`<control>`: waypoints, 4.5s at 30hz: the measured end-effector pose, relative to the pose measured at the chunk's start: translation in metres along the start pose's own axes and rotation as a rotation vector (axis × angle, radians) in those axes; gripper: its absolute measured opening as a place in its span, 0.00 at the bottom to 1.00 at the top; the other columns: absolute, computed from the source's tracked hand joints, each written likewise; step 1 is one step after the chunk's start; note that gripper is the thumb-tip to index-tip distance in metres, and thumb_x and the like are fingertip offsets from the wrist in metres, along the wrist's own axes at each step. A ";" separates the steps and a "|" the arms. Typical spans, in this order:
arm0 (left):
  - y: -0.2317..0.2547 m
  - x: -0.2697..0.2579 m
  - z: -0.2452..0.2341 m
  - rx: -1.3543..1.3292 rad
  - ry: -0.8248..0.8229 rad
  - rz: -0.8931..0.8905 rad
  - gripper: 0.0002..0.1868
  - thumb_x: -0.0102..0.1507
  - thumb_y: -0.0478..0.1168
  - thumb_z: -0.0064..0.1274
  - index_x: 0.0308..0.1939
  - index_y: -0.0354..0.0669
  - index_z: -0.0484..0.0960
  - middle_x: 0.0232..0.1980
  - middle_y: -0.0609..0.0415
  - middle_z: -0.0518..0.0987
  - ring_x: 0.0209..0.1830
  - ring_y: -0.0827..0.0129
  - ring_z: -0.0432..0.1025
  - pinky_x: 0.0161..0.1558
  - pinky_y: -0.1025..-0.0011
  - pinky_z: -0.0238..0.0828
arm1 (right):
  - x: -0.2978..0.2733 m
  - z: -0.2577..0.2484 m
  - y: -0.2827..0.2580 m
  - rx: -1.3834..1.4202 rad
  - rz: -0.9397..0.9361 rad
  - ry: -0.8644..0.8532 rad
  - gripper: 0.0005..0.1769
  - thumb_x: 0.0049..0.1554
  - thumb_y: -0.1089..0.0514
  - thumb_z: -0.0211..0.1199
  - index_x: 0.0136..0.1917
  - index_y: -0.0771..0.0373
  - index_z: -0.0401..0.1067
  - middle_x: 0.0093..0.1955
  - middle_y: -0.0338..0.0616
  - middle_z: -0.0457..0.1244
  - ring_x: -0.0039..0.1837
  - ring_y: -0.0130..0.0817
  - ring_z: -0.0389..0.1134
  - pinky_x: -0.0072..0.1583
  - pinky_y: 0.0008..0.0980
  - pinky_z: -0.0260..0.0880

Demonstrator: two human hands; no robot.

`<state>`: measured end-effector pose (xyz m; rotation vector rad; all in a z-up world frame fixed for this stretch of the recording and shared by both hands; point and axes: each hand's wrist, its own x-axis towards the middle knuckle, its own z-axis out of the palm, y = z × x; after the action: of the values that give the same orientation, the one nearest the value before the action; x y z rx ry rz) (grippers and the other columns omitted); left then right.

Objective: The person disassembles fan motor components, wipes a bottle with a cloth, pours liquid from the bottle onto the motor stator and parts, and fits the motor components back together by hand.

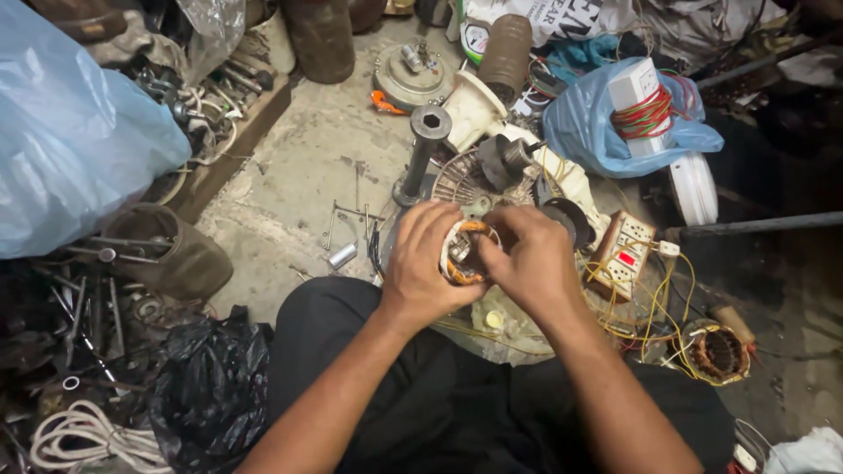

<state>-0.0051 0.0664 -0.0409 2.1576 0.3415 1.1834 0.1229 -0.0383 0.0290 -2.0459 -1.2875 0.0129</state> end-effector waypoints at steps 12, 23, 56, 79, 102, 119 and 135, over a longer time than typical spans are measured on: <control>-0.019 0.023 0.005 -0.024 -0.025 -0.006 0.46 0.37 0.42 0.73 0.59 0.38 0.74 0.64 0.44 0.73 0.70 0.47 0.64 0.71 0.55 0.63 | 0.024 0.010 0.002 -0.367 -0.337 0.076 0.05 0.53 0.60 0.68 0.43 0.61 0.74 0.40 0.48 0.64 0.47 0.50 0.68 0.48 0.47 0.69; -0.104 -0.013 0.046 -0.731 0.274 -0.776 0.36 0.48 0.44 0.72 0.58 0.42 0.74 0.53 0.50 0.81 0.51 0.58 0.77 0.55 0.59 0.76 | -0.009 -0.001 0.073 0.042 0.062 0.399 0.17 0.61 0.57 0.67 0.61 0.67 0.74 0.53 0.48 0.67 0.52 0.32 0.70 0.56 0.31 0.71; -0.102 -0.017 0.038 -1.491 0.013 -0.784 0.42 0.54 0.50 0.72 0.67 0.42 0.69 0.59 0.55 0.77 0.60 0.66 0.72 0.62 0.59 0.70 | -0.068 0.023 0.108 0.283 0.406 0.396 0.35 0.51 0.53 0.75 0.67 0.65 0.65 0.58 0.44 0.67 0.58 0.32 0.69 0.60 0.33 0.69; -0.031 0.020 0.073 0.009 0.091 -0.188 0.51 0.34 0.56 0.78 0.59 0.50 0.73 0.61 0.57 0.76 0.62 0.57 0.68 0.66 0.49 0.55 | -0.053 -0.072 0.076 -0.365 0.041 0.379 0.40 0.39 0.54 0.79 0.63 0.64 0.69 0.61 0.54 0.65 0.64 0.54 0.68 0.65 0.47 0.67; -0.012 0.023 0.052 0.077 0.003 -0.241 0.50 0.36 0.52 0.78 0.59 0.48 0.70 0.63 0.54 0.71 0.64 0.52 0.63 0.63 0.48 0.56 | -0.003 -0.065 0.043 -0.563 -0.121 0.233 0.44 0.37 0.64 0.77 0.67 0.64 0.70 0.65 0.52 0.63 0.68 0.55 0.62 0.68 0.48 0.64; -0.010 0.027 0.046 0.074 -0.078 -0.307 0.52 0.34 0.54 0.78 0.59 0.46 0.72 0.62 0.53 0.72 0.64 0.52 0.62 0.67 0.46 0.50 | 0.011 -0.062 0.039 -0.656 -0.194 0.171 0.42 0.38 0.69 0.72 0.68 0.60 0.71 0.69 0.49 0.63 0.72 0.57 0.58 0.71 0.49 0.62; -0.015 0.024 0.050 0.065 -0.071 -0.299 0.52 0.35 0.55 0.78 0.59 0.47 0.72 0.62 0.53 0.72 0.64 0.53 0.62 0.68 0.46 0.49 | 0.016 -0.061 0.036 -0.650 -0.210 0.174 0.42 0.35 0.69 0.73 0.65 0.60 0.72 0.68 0.47 0.64 0.72 0.56 0.59 0.71 0.49 0.63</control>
<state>0.0508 0.0692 -0.0543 2.1065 0.6543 0.9369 0.1813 -0.0682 0.0599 -2.3470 -1.5179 -0.7520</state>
